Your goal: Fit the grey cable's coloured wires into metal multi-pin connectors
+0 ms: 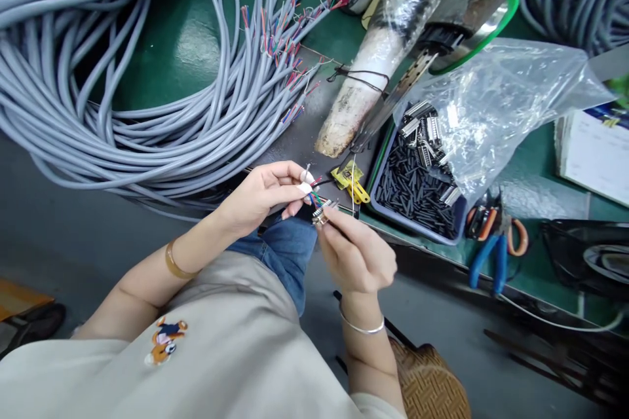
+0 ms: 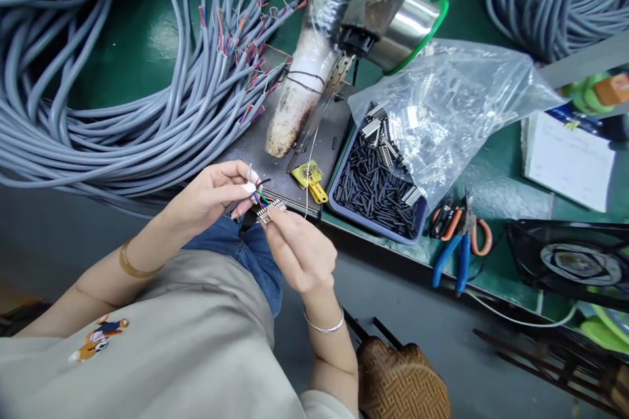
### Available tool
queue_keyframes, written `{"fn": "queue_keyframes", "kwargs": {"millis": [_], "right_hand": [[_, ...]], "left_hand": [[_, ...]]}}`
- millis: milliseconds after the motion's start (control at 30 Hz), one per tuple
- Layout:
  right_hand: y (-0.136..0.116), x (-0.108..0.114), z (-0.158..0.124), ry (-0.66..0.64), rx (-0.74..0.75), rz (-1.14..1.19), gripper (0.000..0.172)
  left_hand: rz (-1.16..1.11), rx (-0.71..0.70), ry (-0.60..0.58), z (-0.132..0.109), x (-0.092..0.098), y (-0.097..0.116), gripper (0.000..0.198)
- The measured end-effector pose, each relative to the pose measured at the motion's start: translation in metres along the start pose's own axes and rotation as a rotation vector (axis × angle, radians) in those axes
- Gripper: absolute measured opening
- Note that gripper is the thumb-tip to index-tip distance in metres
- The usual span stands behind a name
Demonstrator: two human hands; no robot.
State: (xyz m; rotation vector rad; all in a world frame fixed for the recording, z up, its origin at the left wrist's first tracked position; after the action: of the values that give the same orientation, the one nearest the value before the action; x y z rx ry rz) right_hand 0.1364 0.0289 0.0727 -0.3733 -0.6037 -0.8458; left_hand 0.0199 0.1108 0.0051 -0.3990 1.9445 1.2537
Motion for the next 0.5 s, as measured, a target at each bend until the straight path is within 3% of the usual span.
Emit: {"fn": "queue_keyframes", "kwargs": {"millis": [67, 133, 267, 300, 400, 500], "right_hand": [[0.0, -0.012, -0.006, -0.07, 0.012, 0.064, 0.018], [0.015, -0.01, -0.007, -0.056, -0.136, 0.143, 0.013], [0.051, 0.033, -0.004, 0.22, -0.553, 0.123, 0.011], [0.052, 0.032, 0.003, 0.126, -0.576, 0.099, 0.01], [0.05, 0.003, 0.015, -0.321, -0.629, 0.231, 0.008], [0.055, -0.016, 0.011, -0.47, -0.737, 0.387, 0.016]], "left_hand": [[0.005, -0.024, 0.007, -0.001, 0.001, 0.003, 0.025], [0.049, -0.05, 0.027, -0.003, 0.003, 0.003, 0.027], [0.155, -0.05, 0.051, -0.008, 0.003, -0.003, 0.023], [0.173, -0.039, 0.046, -0.009, 0.002, -0.006, 0.022], [0.197, -0.026, 0.021, -0.012, -0.001, -0.013, 0.02], [0.19, -0.051, -0.024, -0.014, -0.004, -0.013, 0.019]]}}
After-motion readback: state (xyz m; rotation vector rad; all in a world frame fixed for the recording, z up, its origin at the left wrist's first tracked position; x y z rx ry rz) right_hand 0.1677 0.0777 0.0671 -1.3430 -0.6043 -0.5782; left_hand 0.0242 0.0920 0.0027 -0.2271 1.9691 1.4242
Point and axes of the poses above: each hand's wrist, its own z-axis towards the middle knuckle, its own x-axis out of the back of the hand, y = z × x, the point moved 9 cm from there along z, towards the middle knuckle, and after that the axes turned 10 degrees about -z, right-handed, at the moved point
